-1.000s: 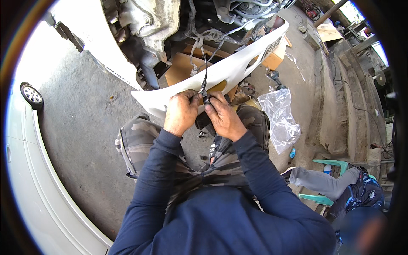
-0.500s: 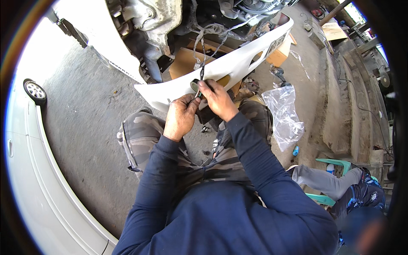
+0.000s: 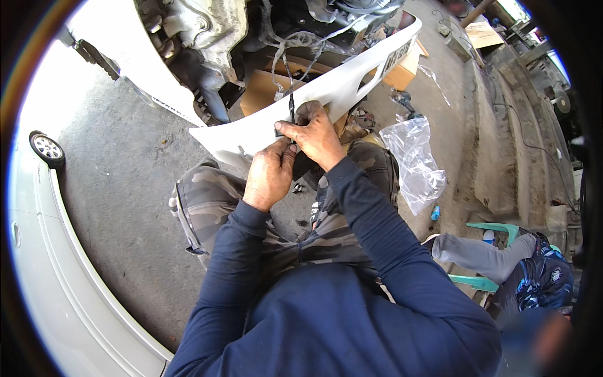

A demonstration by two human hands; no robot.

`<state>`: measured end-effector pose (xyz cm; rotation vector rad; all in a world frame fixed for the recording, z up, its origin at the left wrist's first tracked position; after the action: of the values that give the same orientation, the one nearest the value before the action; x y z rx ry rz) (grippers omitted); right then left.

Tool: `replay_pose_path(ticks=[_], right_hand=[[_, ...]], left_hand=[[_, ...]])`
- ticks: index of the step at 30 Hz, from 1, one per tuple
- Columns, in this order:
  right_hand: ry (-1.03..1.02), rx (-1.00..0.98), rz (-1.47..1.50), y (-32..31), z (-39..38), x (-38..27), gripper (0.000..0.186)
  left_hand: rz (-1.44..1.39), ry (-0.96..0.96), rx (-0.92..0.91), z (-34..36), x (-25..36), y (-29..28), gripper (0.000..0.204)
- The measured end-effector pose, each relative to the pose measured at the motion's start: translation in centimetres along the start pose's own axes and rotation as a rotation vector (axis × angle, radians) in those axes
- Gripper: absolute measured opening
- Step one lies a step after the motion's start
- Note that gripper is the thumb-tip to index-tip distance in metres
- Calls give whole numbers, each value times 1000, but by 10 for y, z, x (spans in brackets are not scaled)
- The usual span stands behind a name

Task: The person strips and twists wires at the front of a white car, then removes a headlight assembly from the bumper area and installs a new headlight unit into the vehicle.

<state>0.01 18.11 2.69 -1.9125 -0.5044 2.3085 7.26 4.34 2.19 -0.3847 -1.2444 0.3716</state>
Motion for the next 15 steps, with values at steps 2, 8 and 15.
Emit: replay_pose_path(ticks=[2, 8, 15], right_hand=[[74, -17, -5, 11, 0, 10, 48], [-188, -60, -420, 3, -47, 3, 34], [-43, -276, 255, -21, -35, -16, 27]], left_hand=[[-128, -128, -25, 0, -5, -3, 25], [-50, -212, -10, -1, -14, -7, 24], [-25, 2, -56, 0, -6, -2, 25]])
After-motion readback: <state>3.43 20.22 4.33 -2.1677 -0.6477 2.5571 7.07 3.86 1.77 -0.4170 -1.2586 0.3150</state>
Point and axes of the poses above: each hand's wrist, its own z-axis towards the middle knuckle, its own y-axis out of the palm, x = y × z, the point moved 2 cm from there along z, towards the middle knuckle, and after that the axes turned 3 degrees about y, right-handed, at the moved point
